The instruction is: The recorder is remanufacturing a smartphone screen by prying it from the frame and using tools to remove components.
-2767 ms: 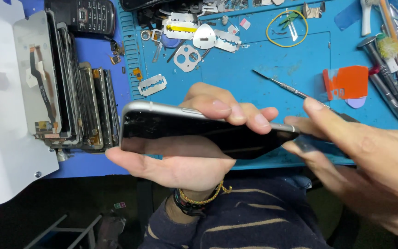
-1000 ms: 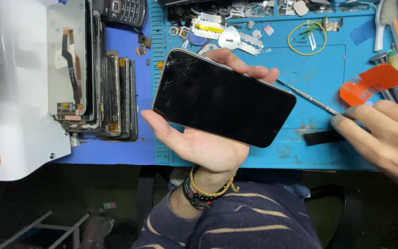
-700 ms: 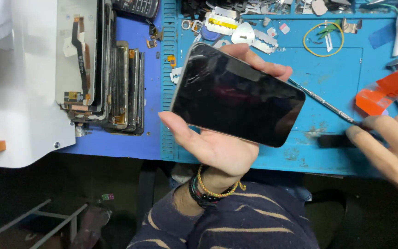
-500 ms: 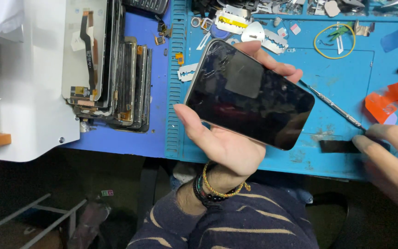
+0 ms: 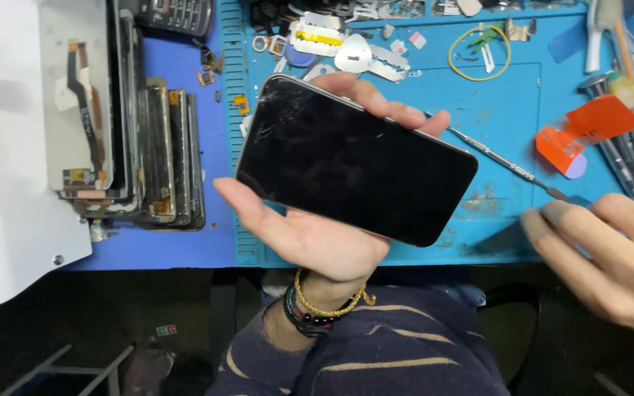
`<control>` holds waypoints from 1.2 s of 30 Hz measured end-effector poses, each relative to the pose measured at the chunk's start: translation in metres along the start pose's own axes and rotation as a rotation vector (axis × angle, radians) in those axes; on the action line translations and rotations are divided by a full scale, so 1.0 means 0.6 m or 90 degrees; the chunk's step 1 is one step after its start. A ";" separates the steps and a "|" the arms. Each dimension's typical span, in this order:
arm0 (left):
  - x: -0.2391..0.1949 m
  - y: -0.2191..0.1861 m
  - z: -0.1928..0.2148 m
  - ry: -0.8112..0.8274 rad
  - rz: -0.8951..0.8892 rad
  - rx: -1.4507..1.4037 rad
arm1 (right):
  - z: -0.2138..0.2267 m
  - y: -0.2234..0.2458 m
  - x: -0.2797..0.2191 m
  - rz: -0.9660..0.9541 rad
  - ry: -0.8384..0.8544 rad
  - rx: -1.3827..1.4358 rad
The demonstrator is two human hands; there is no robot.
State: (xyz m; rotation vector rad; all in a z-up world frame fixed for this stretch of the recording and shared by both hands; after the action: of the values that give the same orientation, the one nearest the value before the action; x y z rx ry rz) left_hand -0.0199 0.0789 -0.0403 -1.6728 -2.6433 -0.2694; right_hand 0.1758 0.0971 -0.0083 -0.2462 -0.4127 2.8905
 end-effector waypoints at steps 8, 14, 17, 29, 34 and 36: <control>0.000 -0.001 0.002 0.003 0.036 -0.013 | 0.062 -0.032 0.040 -0.073 -0.112 0.226; 0.002 -0.001 0.004 0.002 0.034 -0.004 | 0.048 -0.037 0.045 -0.270 -0.156 0.295; -0.001 -0.004 -0.003 0.030 0.036 0.011 | 0.037 -0.052 0.031 -0.427 -0.170 0.380; -0.015 -0.023 -0.021 0.069 -0.039 0.161 | 0.031 -0.066 0.038 -0.676 -0.347 0.837; -0.016 -0.024 -0.031 0.099 -0.043 0.185 | 0.038 -0.056 0.033 -0.625 -0.329 0.704; -0.017 -0.022 -0.037 0.122 -0.052 0.186 | 0.008 -0.050 0.004 -0.717 -0.325 0.765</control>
State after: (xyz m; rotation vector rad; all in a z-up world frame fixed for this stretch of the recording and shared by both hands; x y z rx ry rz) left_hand -0.0294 0.0613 -0.0211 -1.3800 -2.4699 -0.0363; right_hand 0.1780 0.1247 0.0045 0.6851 0.8519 1.5948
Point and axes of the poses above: each hand's wrist, its own x-axis towards the middle knuckle, its own z-axis out of the back of the hand, y = z × x, the point moved 10 cm from there along x, towards the middle knuckle, and after that the axes turned 12 degrees about -x, right-handed, at the moved point
